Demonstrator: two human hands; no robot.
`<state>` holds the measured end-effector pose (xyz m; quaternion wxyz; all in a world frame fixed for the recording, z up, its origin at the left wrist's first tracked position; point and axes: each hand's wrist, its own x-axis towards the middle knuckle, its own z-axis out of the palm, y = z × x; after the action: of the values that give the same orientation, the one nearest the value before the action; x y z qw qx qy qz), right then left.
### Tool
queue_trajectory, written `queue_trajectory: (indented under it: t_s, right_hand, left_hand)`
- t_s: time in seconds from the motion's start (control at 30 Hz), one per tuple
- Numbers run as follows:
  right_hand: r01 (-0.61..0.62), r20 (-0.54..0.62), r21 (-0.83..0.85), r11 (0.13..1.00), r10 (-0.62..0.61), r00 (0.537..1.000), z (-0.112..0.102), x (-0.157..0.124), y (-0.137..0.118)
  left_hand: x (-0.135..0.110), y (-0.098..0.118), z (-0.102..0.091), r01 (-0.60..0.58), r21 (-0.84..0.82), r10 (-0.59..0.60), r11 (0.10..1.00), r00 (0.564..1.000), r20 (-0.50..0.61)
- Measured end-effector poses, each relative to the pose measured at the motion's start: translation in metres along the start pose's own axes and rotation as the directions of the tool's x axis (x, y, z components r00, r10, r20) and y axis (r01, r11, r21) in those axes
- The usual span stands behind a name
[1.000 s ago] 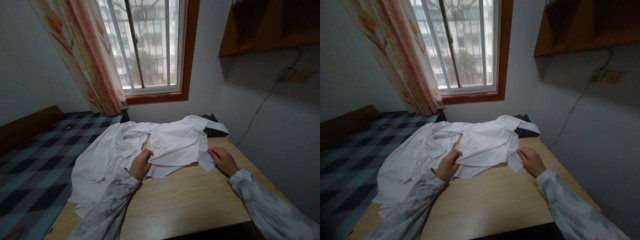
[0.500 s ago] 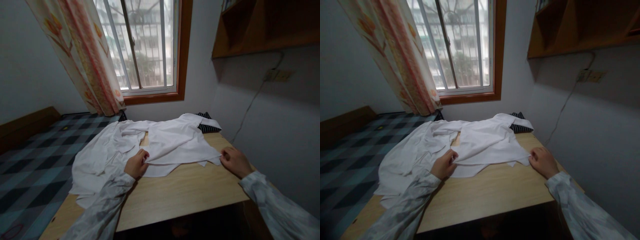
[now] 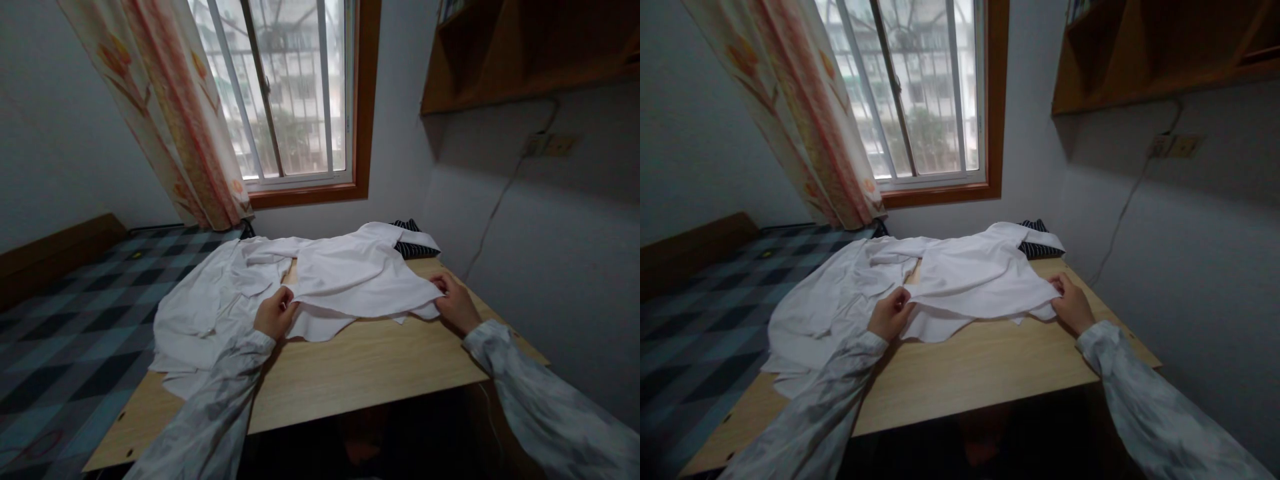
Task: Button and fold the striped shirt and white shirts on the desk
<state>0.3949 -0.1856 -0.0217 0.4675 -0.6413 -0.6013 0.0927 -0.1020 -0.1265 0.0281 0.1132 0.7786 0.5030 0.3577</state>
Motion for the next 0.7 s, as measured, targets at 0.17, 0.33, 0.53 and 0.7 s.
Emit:
queue_trajectory:
  t_s: [0.17,0.33,0.53,0.7]
  right_hand:
    - [0.006,-0.136,0.035,0.999,-0.002,0.991,-0.024,-0.009,-0.007]
    - [0.208,-0.023,-0.389,0.898,-0.235,0.972,-0.043,-0.024,0.005]
    - [0.343,0.287,-0.530,0.776,-0.217,0.933,-0.052,-0.031,0.034]
    - [0.332,0.340,-0.454,0.827,-0.183,0.922,-0.052,-0.032,0.029]
  left_hand:
    - [-0.008,0.000,-0.014,-0.076,0.210,0.103,0.975,0.988,-0.118]
    - [-0.018,0.012,-0.025,-0.329,0.306,0.350,0.893,0.936,-0.016]
    - [-0.022,0.017,-0.024,-0.470,0.088,0.441,0.878,0.868,0.228]
    - [-0.022,0.010,-0.024,-0.273,-0.036,0.261,0.961,0.863,0.432]
